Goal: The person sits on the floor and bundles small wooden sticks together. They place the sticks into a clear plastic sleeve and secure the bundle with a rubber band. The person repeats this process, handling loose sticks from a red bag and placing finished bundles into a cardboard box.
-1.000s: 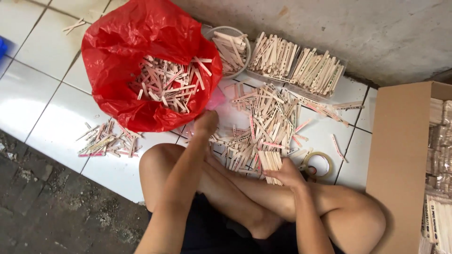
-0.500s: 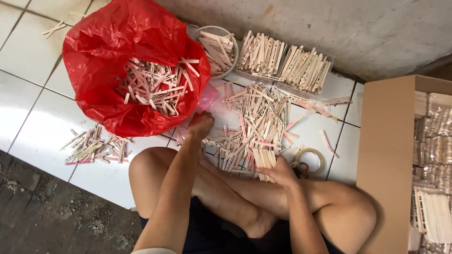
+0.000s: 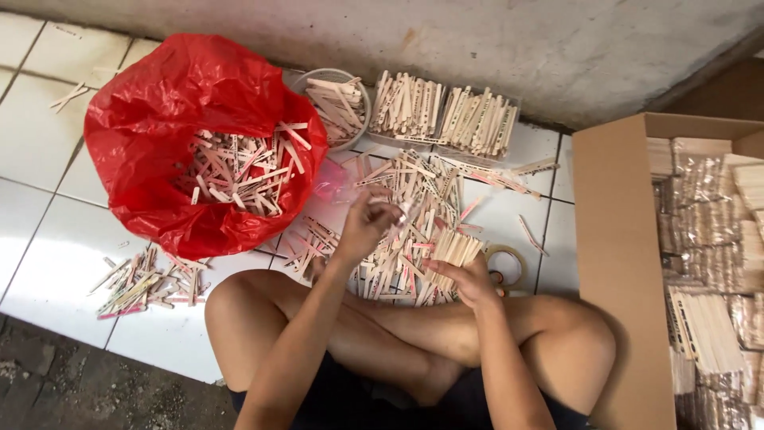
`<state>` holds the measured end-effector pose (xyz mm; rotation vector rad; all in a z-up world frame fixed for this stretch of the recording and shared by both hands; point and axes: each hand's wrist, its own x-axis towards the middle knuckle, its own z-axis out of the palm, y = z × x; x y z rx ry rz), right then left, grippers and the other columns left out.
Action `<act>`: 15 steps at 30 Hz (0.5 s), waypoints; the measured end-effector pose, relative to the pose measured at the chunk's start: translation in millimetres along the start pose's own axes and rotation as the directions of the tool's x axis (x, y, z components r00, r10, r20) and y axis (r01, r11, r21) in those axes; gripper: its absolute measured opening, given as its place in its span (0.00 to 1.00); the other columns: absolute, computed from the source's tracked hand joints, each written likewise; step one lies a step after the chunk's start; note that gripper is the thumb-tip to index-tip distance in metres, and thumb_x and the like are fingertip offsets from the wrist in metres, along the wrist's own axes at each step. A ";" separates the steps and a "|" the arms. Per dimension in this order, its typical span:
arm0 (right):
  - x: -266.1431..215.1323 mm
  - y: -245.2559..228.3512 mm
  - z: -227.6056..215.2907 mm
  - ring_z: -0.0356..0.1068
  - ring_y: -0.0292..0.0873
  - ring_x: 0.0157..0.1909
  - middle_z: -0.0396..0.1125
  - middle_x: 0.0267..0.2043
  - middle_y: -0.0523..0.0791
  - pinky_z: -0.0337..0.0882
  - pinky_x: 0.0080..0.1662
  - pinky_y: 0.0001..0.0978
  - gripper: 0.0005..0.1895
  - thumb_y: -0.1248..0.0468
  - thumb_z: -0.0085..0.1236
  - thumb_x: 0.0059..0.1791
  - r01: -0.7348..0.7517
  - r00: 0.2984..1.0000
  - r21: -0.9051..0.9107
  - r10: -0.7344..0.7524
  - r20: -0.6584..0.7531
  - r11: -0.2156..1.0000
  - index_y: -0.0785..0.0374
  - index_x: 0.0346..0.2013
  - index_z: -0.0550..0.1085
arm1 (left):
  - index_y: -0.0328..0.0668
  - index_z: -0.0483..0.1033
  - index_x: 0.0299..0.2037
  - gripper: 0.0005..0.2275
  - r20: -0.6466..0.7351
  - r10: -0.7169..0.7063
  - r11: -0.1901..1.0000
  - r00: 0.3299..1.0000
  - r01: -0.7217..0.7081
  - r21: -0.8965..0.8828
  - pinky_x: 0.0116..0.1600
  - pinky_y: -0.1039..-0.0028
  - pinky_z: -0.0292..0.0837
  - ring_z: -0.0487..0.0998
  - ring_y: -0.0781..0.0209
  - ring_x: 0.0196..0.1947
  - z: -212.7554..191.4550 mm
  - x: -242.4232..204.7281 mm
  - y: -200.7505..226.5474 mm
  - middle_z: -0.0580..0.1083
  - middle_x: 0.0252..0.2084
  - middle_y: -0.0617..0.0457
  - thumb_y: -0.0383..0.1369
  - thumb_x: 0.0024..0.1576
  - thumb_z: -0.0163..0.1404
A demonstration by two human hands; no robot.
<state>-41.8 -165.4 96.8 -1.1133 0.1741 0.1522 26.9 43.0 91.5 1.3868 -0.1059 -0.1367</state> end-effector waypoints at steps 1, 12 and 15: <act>-0.8 2.9 -1.7 0.78 0.54 0.44 0.75 0.44 0.55 0.80 0.47 0.53 0.27 0.78 0.73 0.34 0.003 1.000 -0.001 -0.003 -0.005 1.000 0.70 0.47 0.75 | 0.40 0.67 0.58 0.20 0.006 0.000 1.000 1.000 0.000 -0.002 0.39 0.80 0.74 0.81 0.63 0.33 4.7 -3.8 1.6 0.80 0.36 0.47 0.18 0.57 0.54; 6.5 22.7 -21.5 0.77 0.54 0.46 0.75 0.44 0.55 0.78 0.51 0.54 0.25 0.79 0.71 0.36 0.042 0.995 -0.053 -0.036 0.096 0.998 0.68 0.46 0.76 | 0.39 0.85 0.40 0.05 0.115 -0.161 0.981 0.980 0.145 0.131 0.43 0.79 0.70 0.75 0.68 0.34 18.7 -19.4 11.5 0.81 0.31 0.51 0.24 0.55 0.60; 12.8 53.4 -59.3 0.77 0.58 0.44 0.73 0.44 0.53 0.78 0.50 0.55 0.26 0.76 0.69 0.40 -0.141 0.990 0.112 0.143 -0.004 0.984 0.67 0.51 0.71 | 0.51 0.87 0.33 0.06 0.125 0.287 0.864 0.950 -0.313 0.395 0.50 0.69 0.74 0.82 0.56 0.39 -2.4 -8.5 -8.9 0.83 0.33 0.56 0.26 0.49 0.65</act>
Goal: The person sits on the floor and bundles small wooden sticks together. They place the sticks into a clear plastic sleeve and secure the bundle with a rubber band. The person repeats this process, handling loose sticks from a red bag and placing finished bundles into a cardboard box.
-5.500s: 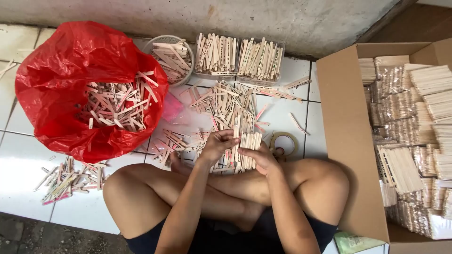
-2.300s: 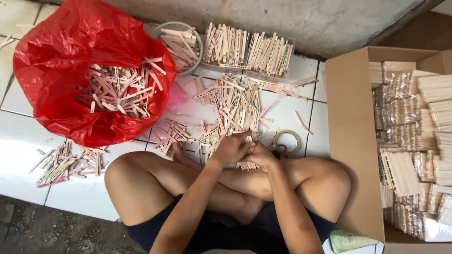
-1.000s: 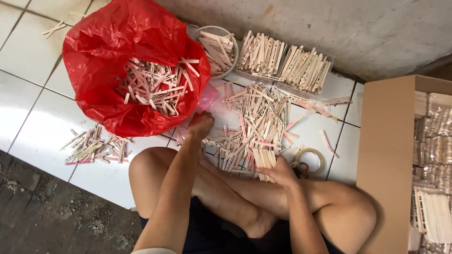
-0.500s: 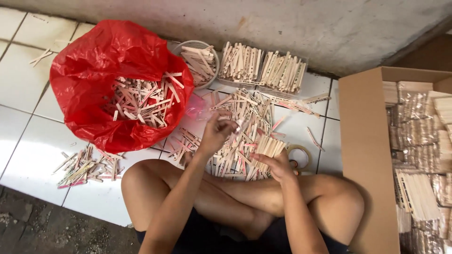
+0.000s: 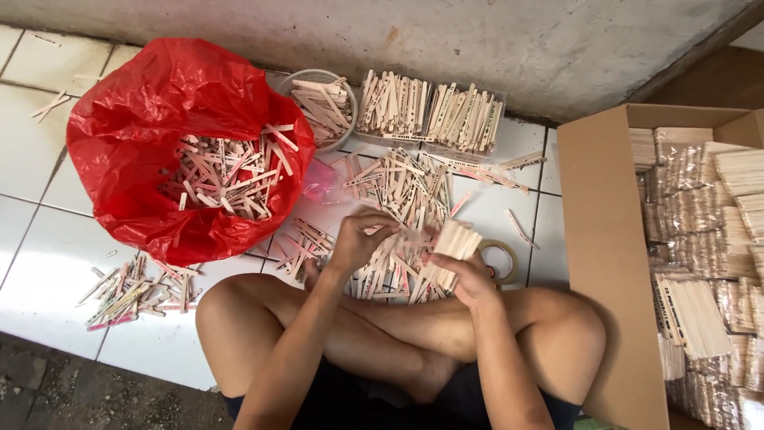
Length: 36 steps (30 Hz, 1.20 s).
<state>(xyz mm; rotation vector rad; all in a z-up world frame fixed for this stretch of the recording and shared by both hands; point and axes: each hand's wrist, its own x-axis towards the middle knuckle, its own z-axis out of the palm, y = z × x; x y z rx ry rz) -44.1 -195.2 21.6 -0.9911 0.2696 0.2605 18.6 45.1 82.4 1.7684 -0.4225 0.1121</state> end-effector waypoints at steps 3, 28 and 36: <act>-24.1 -45.1 33.4 0.66 0.45 0.50 0.68 0.48 0.46 0.72 0.54 0.42 0.32 0.64 0.67 0.41 -0.268 0.963 0.083 0.263 0.065 0.960 0.61 0.53 0.58 | 0.55 0.86 0.30 0.07 0.121 0.213 0.928 0.969 -0.240 0.287 0.53 0.67 0.72 0.77 0.56 0.44 -6.4 1.4 5.5 0.82 0.40 0.60 0.26 0.46 0.66; -10.3 -26.0 26.7 0.74 0.51 0.44 0.68 0.44 0.50 0.78 0.49 0.48 0.28 0.71 0.67 0.41 -0.330 0.942 0.053 0.326 0.075 0.942 0.64 0.51 0.64 | 0.36 0.83 0.26 0.07 0.200 0.162 0.976 0.966 -0.186 0.109 0.49 0.59 0.81 0.73 0.36 0.57 12.0 -31.6 10.7 0.78 0.54 0.45 0.14 0.45 0.58; -3.9 1.5 23.9 0.76 0.53 0.46 0.74 0.44 0.57 0.76 0.51 0.45 0.33 0.73 0.81 0.29 -0.166 0.964 -0.230 0.109 -0.243 0.959 0.75 0.47 0.77 | 0.25 0.69 0.59 0.26 0.378 -0.777 0.368 0.504 0.850 -0.378 0.64 0.46 0.66 0.76 0.40 0.60 22.1 -26.7 44.9 0.76 0.55 0.33 0.46 0.62 0.52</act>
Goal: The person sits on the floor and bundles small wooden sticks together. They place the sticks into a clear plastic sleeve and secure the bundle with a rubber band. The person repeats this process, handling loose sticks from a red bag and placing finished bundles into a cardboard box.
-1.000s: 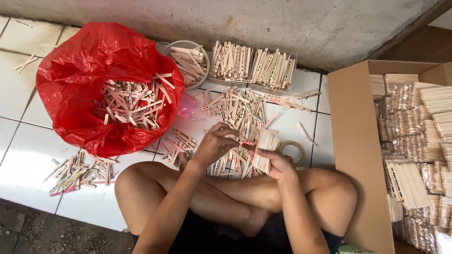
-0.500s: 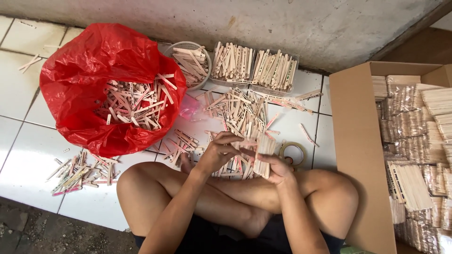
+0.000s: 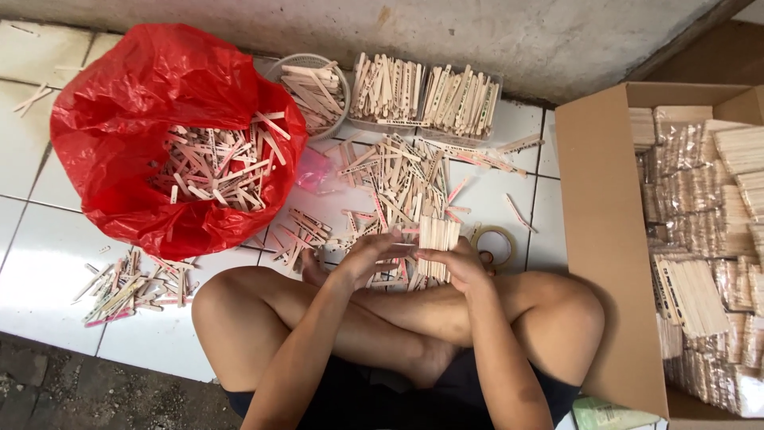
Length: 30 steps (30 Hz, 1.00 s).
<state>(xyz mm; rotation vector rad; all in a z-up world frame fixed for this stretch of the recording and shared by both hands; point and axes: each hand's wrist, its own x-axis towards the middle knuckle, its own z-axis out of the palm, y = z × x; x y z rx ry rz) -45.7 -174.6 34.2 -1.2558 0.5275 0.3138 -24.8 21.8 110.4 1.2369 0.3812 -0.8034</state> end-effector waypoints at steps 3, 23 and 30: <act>-4.3 -0.1 9.8 0.73 0.53 0.50 0.73 0.46 0.58 0.73 0.52 0.43 0.37 0.71 0.82 0.26 -0.019 0.999 -0.051 0.017 -0.045 0.999 0.76 0.48 0.75 | 0.29 0.78 0.49 0.18 -0.039 0.124 0.992 0.991 -0.124 0.007 0.44 0.72 0.82 0.84 0.54 0.39 -25.7 56.1 -53.0 0.79 0.40 0.44 0.24 0.48 0.65; -3.2 2.0 14.0 0.71 0.54 0.53 0.71 0.46 0.54 0.67 0.52 0.42 0.38 0.55 0.83 0.27 -0.056 0.993 -0.535 -0.007 -0.116 0.843 0.68 0.44 0.73 | 0.32 0.83 0.41 0.17 -0.005 0.159 0.976 0.987 -0.157 0.151 0.32 0.82 0.81 0.80 0.66 0.26 -25.7 54.5 -30.0 0.78 0.28 0.48 0.29 0.43 0.71; 13.9 18.2 -18.9 0.56 0.39 0.24 0.67 0.40 0.56 0.67 0.34 0.31 0.46 0.56 0.84 0.33 -0.072 0.987 -0.284 0.027 -0.161 0.956 0.77 0.55 0.69 | 0.29 0.82 0.38 0.11 -0.285 0.217 0.949 0.934 -0.269 -0.161 0.40 0.73 0.82 0.83 0.57 0.33 -34.2 78.0 -47.8 0.81 0.34 0.39 0.24 0.48 0.68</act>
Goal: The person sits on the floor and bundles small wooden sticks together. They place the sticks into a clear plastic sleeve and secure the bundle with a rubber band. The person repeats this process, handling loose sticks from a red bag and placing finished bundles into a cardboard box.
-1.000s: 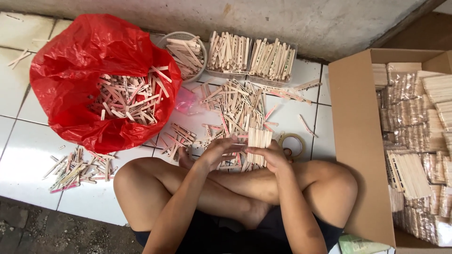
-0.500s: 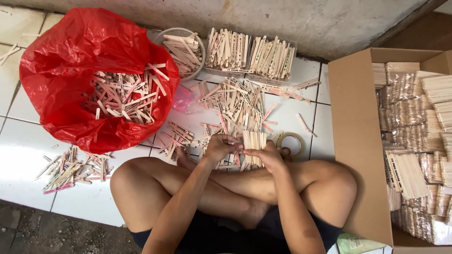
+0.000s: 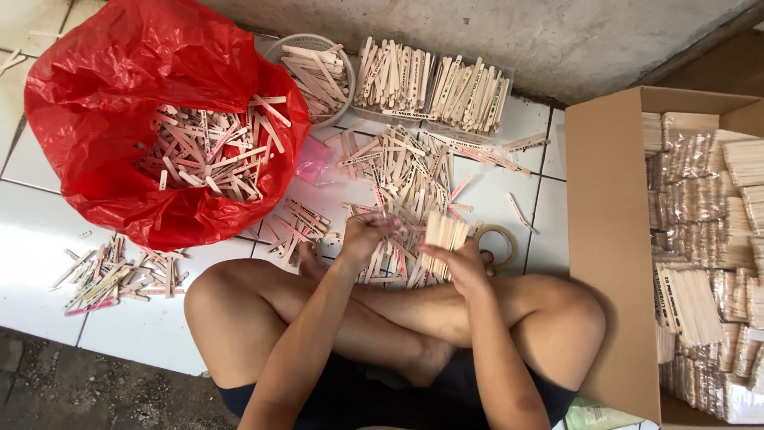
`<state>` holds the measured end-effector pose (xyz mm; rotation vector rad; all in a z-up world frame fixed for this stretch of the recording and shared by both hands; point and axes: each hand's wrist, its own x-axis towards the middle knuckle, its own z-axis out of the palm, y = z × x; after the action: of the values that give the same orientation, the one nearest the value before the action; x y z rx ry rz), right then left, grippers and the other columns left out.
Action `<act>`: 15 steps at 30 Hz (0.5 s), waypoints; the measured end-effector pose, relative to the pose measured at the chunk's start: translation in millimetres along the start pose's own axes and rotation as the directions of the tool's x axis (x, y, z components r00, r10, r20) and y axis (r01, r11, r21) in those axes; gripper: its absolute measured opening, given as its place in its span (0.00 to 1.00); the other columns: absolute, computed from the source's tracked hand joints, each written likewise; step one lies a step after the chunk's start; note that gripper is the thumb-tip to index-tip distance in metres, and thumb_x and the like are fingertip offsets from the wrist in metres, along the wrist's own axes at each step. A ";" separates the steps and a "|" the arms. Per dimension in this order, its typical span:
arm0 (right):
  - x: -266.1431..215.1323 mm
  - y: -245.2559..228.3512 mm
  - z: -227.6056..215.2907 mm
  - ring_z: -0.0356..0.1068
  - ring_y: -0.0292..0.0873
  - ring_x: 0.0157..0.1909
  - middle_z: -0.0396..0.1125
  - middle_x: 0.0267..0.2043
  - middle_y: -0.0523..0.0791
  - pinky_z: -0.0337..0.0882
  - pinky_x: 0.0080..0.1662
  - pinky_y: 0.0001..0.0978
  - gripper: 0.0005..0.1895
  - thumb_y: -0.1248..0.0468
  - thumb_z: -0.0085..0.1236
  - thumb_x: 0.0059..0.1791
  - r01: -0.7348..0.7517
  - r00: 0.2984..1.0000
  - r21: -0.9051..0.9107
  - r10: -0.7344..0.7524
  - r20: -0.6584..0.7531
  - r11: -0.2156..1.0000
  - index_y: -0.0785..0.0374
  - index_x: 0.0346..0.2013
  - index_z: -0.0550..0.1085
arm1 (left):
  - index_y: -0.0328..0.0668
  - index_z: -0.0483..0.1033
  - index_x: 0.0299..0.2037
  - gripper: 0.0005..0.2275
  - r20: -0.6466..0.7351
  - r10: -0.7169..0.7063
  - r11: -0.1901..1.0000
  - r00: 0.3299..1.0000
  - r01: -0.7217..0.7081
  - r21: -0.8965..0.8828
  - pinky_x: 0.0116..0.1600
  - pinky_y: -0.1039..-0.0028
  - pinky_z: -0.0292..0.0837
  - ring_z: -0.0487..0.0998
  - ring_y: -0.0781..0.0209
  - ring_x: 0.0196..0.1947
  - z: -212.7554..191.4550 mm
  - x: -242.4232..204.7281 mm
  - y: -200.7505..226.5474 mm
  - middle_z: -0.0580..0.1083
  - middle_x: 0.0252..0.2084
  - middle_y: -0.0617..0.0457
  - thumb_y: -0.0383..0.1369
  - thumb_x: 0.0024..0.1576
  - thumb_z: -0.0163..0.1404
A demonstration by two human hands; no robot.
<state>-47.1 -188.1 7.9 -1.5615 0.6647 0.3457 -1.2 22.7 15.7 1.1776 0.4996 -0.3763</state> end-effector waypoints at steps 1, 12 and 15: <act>-17.7 -17.5 10.9 0.56 0.39 0.24 0.67 0.40 0.56 0.67 0.34 0.31 0.46 0.56 0.84 0.33 0.000 1.000 -0.001 0.000 0.003 1.000 0.77 0.55 0.69 | 0.29 0.82 0.38 0.11 -0.003 0.000 1.000 1.000 0.000 -0.001 0.40 0.73 0.82 0.83 0.57 0.33 1.3 2.5 -1.5 0.81 0.34 0.39 0.24 0.48 0.68; -17.9 -0.2 28.2 0.72 0.42 0.33 0.75 0.32 0.50 0.72 0.37 0.33 0.21 0.68 0.79 0.31 0.175 0.977 0.095 -0.184 0.103 0.980 0.68 0.36 0.82 | 0.34 0.81 0.36 0.09 -0.061 -0.019 0.981 0.998 0.007 -0.195 0.41 0.76 0.81 0.82 0.65 0.30 10.7 2.7 3.1 0.81 0.29 0.50 0.26 0.49 0.67; 28.5 57.2 -2.1 0.71 0.41 0.34 0.75 0.32 0.50 0.72 0.38 0.33 0.20 0.67 0.78 0.32 0.199 0.978 0.043 -0.201 0.060 0.979 0.68 0.36 0.82 | 0.36 0.82 0.35 0.08 -0.046 -0.010 0.983 0.999 0.002 -0.185 0.43 0.75 0.81 0.82 0.66 0.31 13.5 -0.9 3.8 0.80 0.28 0.53 0.27 0.49 0.67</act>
<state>-59.4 -195.4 -54.5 -1.5604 0.4571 0.2298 2.4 11.3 23.1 1.0071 0.5669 -0.3011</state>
